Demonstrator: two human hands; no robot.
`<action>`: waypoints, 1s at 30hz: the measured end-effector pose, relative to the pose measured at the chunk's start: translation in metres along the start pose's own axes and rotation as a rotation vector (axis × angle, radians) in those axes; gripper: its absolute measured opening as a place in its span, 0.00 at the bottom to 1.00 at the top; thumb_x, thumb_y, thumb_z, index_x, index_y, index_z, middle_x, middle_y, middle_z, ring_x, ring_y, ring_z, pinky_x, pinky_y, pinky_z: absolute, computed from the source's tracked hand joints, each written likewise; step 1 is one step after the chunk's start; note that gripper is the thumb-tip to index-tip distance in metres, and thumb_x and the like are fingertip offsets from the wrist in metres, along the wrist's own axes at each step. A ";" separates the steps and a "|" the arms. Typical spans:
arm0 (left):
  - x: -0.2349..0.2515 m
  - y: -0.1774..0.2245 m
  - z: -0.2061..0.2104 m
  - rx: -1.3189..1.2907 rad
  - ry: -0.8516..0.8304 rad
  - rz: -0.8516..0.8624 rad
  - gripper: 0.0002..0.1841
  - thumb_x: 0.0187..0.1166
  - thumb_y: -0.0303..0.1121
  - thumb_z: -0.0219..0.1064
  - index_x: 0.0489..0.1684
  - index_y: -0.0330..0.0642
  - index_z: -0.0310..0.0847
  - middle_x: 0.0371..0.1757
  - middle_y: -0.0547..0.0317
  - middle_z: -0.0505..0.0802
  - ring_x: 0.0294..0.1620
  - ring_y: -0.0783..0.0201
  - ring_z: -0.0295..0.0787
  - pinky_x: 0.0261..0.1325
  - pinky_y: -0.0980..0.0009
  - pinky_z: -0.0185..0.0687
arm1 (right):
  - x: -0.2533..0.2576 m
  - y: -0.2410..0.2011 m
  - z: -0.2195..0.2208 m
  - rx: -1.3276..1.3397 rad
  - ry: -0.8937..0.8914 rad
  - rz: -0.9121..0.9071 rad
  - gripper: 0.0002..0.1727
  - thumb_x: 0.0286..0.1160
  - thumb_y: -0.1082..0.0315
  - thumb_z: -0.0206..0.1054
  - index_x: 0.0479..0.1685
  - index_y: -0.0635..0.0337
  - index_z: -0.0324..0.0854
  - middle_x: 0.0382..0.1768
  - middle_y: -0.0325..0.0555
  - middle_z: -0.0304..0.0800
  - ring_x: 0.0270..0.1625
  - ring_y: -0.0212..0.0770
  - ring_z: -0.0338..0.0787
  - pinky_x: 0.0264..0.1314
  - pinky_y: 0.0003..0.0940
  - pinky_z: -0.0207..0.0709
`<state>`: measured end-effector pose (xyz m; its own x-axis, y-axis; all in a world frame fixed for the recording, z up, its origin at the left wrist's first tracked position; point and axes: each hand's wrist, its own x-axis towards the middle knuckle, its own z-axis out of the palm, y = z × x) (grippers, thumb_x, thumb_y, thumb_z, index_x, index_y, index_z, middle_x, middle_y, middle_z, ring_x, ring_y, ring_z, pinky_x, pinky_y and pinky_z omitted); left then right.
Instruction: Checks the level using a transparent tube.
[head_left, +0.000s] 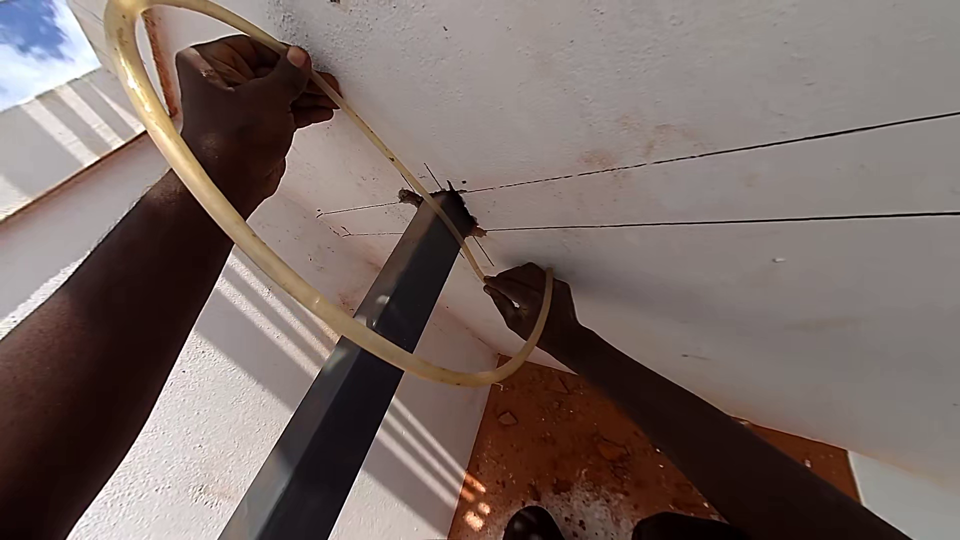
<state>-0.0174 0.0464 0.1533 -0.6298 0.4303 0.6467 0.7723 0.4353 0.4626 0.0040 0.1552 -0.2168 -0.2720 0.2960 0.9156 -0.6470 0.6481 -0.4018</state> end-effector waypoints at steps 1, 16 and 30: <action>0.001 0.000 0.000 0.001 0.004 -0.001 0.03 0.87 0.26 0.63 0.41 0.44 0.76 0.35 0.65 0.96 0.37 0.66 0.98 0.50 0.67 0.97 | 0.000 0.000 -0.001 -0.001 -0.006 -0.001 0.11 0.74 0.65 0.68 0.45 0.54 0.97 0.37 0.43 0.95 0.40 0.42 0.92 0.36 0.34 0.81; 0.015 0.013 -0.013 0.040 0.071 0.040 0.04 0.89 0.26 0.58 0.42 0.45 0.74 0.35 0.66 0.96 0.38 0.67 0.98 0.52 0.69 0.97 | 0.013 -0.005 0.000 -0.006 0.023 0.015 0.14 0.77 0.64 0.67 0.55 0.50 0.96 0.40 0.42 0.97 0.37 0.40 0.92 0.32 0.35 0.78; 0.029 0.015 -0.014 -0.035 0.249 0.072 0.09 0.94 0.32 0.50 0.46 0.43 0.75 0.39 0.61 0.93 0.38 0.64 0.96 0.44 0.66 0.97 | 0.059 -0.023 0.008 0.180 0.119 0.033 0.10 0.75 0.72 0.68 0.46 0.65 0.94 0.37 0.51 0.96 0.40 0.42 0.94 0.47 0.30 0.86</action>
<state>-0.0232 0.0546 0.1875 -0.5364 0.2498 0.8061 0.8198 0.3812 0.4274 -0.0028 0.1527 -0.1538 -0.2167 0.4027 0.8893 -0.7589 0.5035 -0.4129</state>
